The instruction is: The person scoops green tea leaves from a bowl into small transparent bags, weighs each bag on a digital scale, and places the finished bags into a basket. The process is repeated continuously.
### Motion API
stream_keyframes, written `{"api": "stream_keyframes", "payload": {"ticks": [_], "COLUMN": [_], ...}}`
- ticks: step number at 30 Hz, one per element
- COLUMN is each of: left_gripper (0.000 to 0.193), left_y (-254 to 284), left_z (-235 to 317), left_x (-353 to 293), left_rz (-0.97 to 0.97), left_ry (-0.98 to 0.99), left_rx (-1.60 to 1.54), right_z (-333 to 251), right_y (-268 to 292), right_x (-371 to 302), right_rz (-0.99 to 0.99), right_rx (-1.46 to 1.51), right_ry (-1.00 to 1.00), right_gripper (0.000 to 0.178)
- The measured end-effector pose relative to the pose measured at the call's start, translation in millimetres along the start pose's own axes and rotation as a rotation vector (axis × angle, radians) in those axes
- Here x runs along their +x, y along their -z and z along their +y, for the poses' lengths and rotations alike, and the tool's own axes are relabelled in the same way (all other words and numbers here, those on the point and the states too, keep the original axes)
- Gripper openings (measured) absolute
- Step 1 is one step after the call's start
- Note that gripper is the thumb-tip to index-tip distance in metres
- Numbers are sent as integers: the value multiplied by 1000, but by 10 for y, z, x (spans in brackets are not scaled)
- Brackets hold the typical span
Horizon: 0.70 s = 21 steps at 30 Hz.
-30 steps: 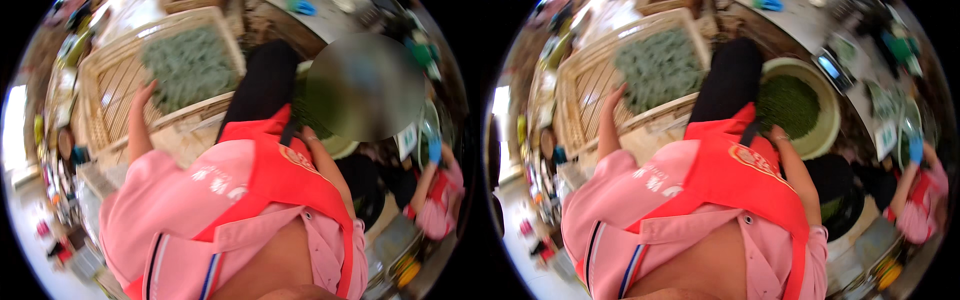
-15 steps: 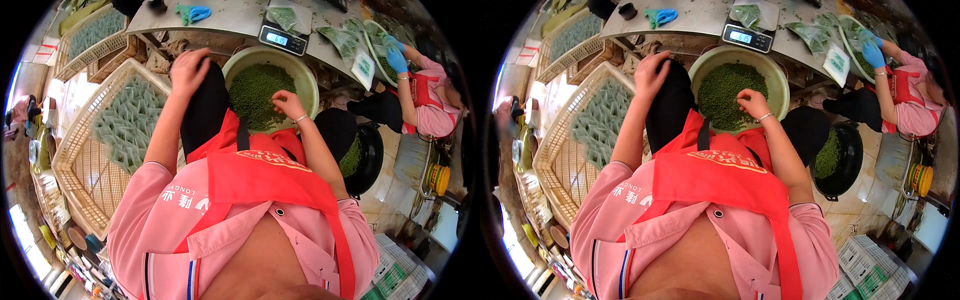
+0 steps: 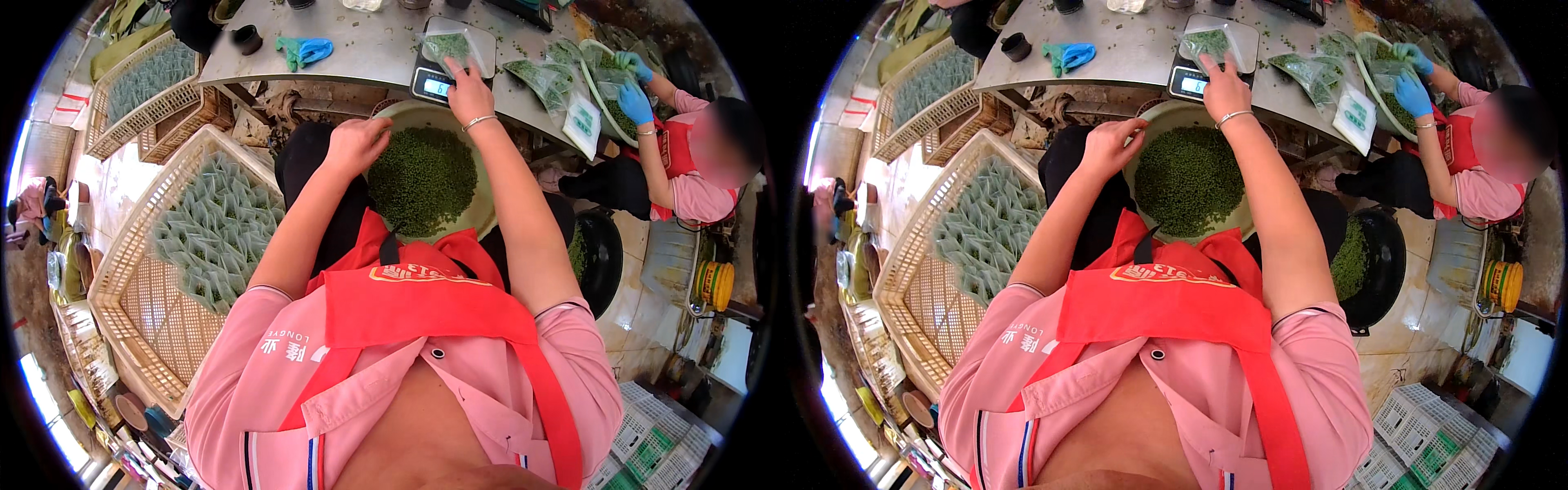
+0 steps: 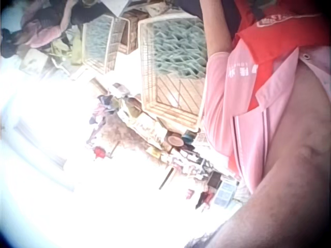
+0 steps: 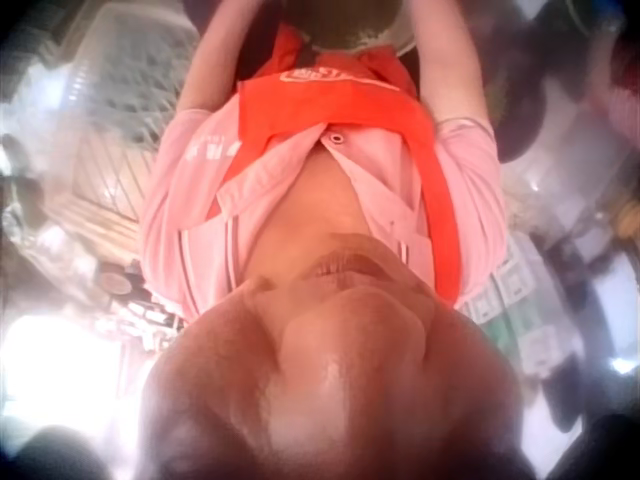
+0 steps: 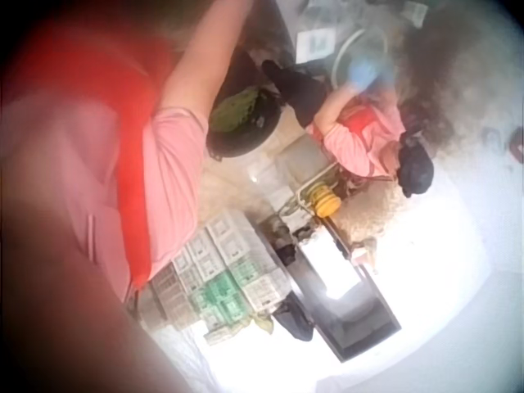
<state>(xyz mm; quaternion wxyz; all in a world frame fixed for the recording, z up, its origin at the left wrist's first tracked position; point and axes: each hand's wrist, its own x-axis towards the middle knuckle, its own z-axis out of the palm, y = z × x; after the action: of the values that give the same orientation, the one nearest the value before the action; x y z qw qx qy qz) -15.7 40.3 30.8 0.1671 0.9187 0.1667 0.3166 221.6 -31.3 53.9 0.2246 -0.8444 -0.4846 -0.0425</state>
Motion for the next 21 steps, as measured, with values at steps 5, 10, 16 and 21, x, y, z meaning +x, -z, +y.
{"api": "stream_keyframes", "payload": {"ticks": [5,10,16,21], "left_gripper": [17,39,39,19], "left_y": [-48,-371,-580,-585], "left_z": [74,232,315,169], "left_x": [61,4,-53,-39], "left_rz": [-114,-284,-455,-448], "left_ry": [102,365,584,652], "left_rx": [-66,-584,-1047,-1170], "right_z": [276,37,-160,-142], "right_y": [-162,30,102,21], "right_x": [-237,-792,-1100,-1140], "right_rz": [199,-209,-478,-345], "right_rx": [321,1004,1000,1005], "right_ry": [19,-470,-413,-348], "right_gripper": [27,15,19,14]}}
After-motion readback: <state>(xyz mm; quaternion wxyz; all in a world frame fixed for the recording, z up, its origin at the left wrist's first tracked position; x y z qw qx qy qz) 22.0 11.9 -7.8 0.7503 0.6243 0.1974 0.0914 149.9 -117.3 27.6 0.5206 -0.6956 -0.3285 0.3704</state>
